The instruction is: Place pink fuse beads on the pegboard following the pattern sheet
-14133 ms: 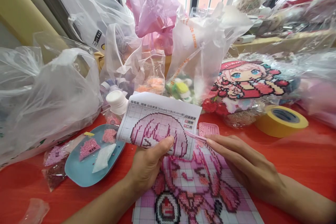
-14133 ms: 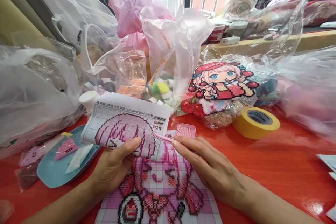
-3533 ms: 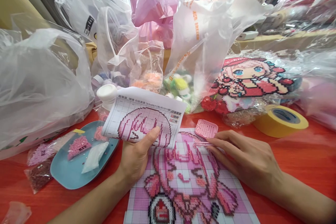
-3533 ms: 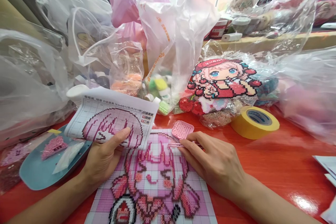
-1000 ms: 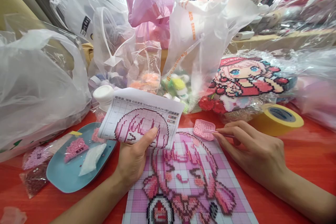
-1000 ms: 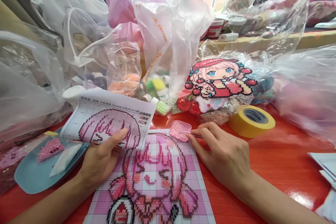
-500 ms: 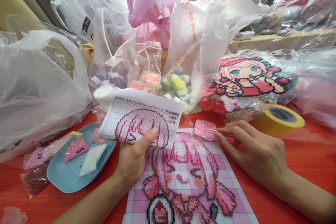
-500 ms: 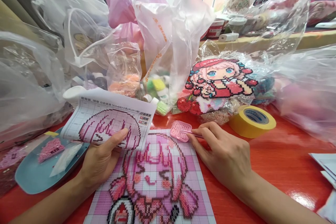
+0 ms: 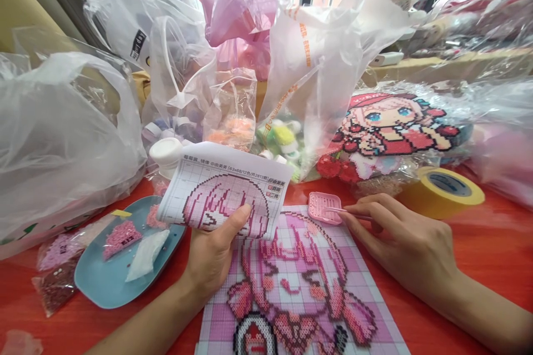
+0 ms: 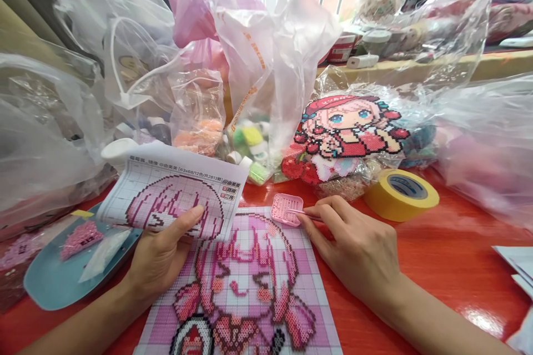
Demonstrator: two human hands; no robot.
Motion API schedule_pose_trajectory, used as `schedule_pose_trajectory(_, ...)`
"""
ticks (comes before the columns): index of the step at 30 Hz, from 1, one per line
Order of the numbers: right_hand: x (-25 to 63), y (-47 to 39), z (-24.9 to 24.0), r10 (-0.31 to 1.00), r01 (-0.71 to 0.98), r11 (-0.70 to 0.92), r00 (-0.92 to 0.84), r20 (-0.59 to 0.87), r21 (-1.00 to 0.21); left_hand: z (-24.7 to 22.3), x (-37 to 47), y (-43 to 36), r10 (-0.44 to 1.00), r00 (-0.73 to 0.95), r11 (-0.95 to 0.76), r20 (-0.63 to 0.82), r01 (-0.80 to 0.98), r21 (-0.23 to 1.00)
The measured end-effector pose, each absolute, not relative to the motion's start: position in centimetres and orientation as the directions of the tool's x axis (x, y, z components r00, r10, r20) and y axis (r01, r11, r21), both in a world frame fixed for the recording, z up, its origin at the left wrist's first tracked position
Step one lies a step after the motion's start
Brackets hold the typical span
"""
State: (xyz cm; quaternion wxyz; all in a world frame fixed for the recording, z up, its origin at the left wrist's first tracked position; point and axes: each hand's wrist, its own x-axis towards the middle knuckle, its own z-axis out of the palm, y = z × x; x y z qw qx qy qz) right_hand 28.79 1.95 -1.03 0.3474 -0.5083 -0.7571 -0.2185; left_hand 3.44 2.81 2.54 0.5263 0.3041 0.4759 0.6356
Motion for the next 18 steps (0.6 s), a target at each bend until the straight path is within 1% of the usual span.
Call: schedule_pose_trajectory(18,28.91,1.96,-1.20,0.633,0.928,0.373,-0.237,0.737,-0.022,2.27,3.27,2.80,0.962,-0.246,0.011,-0.121,-0.407,0.914)
